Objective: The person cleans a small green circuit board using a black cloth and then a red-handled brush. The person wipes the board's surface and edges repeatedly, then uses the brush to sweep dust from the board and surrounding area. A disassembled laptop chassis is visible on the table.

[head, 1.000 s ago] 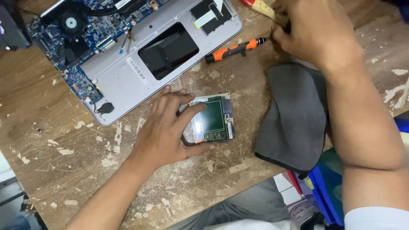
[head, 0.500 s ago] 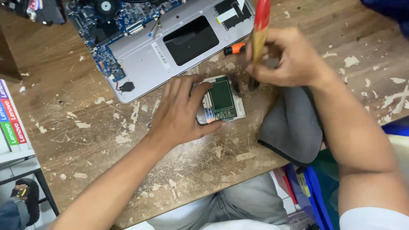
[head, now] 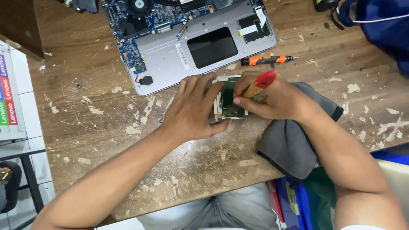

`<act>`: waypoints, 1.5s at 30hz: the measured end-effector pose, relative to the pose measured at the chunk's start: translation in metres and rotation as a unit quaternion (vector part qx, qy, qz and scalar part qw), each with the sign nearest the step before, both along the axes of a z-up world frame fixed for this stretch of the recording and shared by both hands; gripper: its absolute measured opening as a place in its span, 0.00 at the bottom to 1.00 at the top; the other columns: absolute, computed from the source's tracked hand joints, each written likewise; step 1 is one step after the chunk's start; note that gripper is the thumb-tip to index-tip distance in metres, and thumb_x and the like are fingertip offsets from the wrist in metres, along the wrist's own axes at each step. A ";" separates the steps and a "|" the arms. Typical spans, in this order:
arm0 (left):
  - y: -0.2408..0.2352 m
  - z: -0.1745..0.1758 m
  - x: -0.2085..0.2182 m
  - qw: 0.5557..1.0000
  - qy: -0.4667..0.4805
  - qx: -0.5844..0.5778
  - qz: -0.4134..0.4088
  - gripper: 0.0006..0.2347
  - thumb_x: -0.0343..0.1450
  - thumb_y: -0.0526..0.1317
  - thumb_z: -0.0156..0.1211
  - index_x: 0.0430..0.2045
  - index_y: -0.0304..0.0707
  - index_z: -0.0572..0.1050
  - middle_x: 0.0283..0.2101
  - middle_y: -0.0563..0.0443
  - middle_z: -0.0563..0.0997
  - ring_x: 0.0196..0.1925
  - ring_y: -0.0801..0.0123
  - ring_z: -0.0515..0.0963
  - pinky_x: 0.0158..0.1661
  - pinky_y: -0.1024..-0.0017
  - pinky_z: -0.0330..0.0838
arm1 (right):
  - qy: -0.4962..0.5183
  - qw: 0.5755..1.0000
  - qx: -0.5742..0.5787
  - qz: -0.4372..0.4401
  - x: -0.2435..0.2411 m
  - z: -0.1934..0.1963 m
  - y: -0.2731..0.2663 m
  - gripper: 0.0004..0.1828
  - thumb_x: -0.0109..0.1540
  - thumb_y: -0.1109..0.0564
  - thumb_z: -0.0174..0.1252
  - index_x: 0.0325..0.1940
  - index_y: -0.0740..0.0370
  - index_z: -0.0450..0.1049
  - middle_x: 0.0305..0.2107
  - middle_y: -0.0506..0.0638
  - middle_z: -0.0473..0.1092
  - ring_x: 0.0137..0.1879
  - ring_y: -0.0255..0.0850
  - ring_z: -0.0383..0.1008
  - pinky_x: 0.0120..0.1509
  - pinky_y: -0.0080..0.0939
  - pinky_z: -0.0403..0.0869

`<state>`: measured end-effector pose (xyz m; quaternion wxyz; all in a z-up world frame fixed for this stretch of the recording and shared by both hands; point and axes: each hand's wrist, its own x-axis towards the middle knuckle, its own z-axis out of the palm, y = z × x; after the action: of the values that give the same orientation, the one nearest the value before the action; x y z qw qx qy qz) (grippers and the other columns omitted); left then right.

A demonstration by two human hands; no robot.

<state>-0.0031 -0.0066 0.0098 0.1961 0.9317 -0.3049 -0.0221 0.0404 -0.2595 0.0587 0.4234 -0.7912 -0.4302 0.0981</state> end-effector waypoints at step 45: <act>0.010 0.010 0.000 0.992 0.012 -0.114 -0.051 0.35 0.58 0.46 0.70 0.62 0.29 0.75 0.70 0.28 0.70 0.69 0.39 0.68 0.67 0.49 0.57 | 0.001 0.999 0.029 -0.016 -0.017 -0.008 0.020 0.04 0.65 0.56 0.72 0.37 0.54 0.83 0.27 0.49 0.74 0.29 0.47 0.81 0.32 0.39 0.78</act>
<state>-0.0028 0.0038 0.0202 0.3034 0.8860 -0.3505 -0.0081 0.0231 -0.2393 0.0511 0.4484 -0.7850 -0.4198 0.0799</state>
